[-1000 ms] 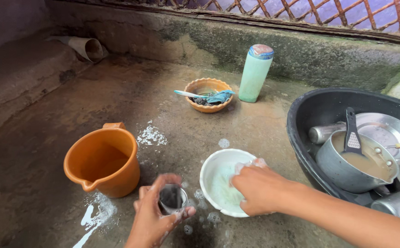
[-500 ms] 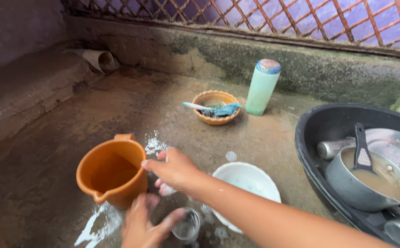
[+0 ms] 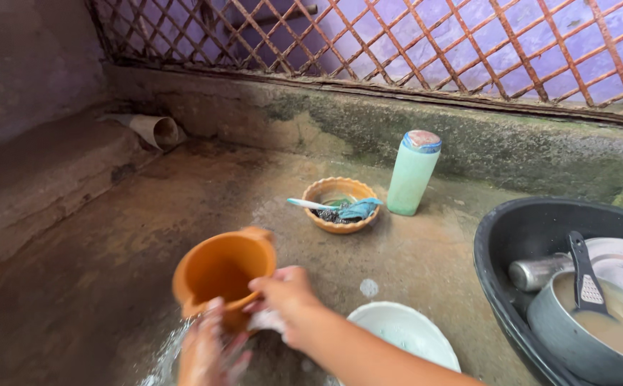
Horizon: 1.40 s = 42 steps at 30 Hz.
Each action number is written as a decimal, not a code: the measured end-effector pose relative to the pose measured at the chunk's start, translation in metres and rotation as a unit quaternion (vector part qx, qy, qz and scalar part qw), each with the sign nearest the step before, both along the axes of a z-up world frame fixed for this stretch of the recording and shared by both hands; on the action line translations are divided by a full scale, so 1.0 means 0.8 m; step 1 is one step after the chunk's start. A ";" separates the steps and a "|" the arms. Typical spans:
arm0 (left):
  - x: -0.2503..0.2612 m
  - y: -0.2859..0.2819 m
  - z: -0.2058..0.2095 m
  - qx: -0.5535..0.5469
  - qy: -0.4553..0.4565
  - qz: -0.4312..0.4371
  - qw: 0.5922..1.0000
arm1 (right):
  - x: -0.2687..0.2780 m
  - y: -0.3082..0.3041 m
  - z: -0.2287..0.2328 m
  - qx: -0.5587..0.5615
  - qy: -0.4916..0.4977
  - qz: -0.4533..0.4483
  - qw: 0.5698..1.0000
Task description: The person washes several dishes by pouring water from a bottle into a bowl, scrubbing various items like a cup, a plate, and a mug by hand with a cloth, and moving them between containers on the ground.
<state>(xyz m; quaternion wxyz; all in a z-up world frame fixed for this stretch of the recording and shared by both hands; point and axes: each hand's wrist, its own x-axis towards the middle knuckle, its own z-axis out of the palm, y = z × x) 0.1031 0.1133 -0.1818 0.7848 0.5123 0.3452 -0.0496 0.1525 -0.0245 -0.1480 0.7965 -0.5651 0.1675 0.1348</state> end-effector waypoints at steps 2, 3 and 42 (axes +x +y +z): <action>0.028 -0.028 0.003 0.000 -0.065 -0.066 0.996 | 0.025 -0.036 -0.007 0.055 -0.002 -0.036 0.998; 0.044 -0.042 0.005 -0.001 -0.097 -0.099 0.990 | 0.041 -0.053 -0.009 0.082 -0.004 -0.055 0.995; -0.040 -0.577 0.116 0.597 -0.214 -0.652 0.416 | -0.205 -0.672 0.142 -0.764 -0.115 0.314 0.552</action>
